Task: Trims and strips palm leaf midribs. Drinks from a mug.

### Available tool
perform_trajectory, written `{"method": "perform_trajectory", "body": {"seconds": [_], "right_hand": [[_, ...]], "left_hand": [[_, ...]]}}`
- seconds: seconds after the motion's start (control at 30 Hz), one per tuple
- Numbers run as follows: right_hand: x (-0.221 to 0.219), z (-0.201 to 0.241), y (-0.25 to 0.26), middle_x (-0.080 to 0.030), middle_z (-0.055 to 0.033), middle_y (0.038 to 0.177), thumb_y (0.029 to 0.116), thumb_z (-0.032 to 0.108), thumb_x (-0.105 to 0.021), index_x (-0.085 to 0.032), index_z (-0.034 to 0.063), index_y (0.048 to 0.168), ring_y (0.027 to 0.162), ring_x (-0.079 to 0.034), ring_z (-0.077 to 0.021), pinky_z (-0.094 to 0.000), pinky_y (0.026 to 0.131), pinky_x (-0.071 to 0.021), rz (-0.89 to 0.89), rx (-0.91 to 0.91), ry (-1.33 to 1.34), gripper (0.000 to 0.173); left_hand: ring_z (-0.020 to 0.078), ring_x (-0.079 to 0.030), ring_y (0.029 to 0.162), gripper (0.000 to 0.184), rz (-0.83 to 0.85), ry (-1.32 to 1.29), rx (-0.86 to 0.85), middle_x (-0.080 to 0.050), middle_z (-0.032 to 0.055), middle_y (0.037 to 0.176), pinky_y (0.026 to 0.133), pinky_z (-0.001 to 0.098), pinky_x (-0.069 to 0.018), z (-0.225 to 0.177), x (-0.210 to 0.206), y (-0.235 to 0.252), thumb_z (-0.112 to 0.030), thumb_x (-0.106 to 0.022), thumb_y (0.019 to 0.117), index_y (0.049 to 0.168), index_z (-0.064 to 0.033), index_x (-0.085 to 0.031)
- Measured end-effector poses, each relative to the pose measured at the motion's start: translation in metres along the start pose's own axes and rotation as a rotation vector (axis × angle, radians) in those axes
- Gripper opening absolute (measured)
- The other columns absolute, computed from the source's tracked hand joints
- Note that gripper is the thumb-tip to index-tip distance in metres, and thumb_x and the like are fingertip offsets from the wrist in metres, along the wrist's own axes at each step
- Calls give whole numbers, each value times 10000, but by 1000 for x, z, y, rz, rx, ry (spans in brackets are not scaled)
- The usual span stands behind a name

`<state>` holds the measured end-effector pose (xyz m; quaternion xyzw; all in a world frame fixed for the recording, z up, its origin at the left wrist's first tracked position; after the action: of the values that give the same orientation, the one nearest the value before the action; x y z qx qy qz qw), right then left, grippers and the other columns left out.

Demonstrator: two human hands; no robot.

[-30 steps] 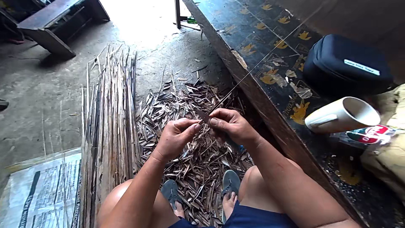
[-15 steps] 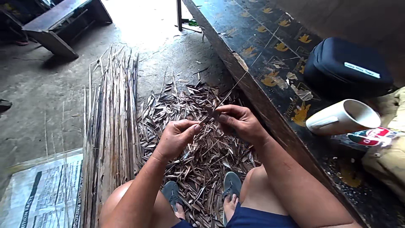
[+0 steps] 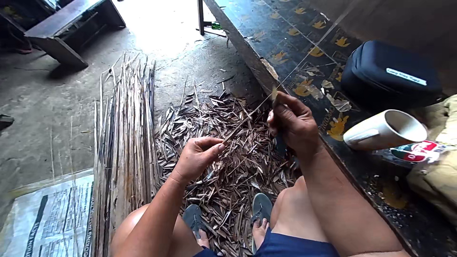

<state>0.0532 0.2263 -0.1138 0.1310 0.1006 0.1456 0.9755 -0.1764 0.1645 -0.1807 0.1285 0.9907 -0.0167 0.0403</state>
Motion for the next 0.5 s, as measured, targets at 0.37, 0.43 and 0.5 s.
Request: {"method": "perform_trajectory", "body": {"seconds": [0.37,0.43,0.5], "right_hand": [[-62,-49,-25,-699,-59,800,1040,134,-556,-640,81,1362,584,-623,-87,-235,544,-553,259,-336,-28,337],[-58,-47,-23,-699,-68,796,1035,122,-563,-647,72,1352,580,-619,-89,-232,540,-548,243,-317,-42,332],[-55,-44,-21,-704,-75,803,1032,110,-560,-650,65,1347,581,-621,-91,-235,545,-551,219,-295,-53,331]], "left_hand": [[87,-657,639,138,-106,61,-52,-740,41,829,604,238,-574,-8,4,1,-89,-702,952,1052,-16,-763],[79,-653,632,138,-109,58,-46,-737,36,818,600,232,-570,-8,4,1,-88,-704,949,1052,-21,-765],[76,-648,626,140,-111,61,-33,-735,31,813,597,230,-567,-8,4,1,-94,-704,951,1055,-25,-768]]}}
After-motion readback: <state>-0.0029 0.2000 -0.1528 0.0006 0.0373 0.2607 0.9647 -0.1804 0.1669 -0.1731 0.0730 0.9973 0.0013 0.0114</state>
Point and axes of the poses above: each hand's wrist, its own y-axis towards the middle knuckle, its own x-axis out of the back of the hand, z = x × y, the point moved 10 cm from there along y, towards the middle knuckle
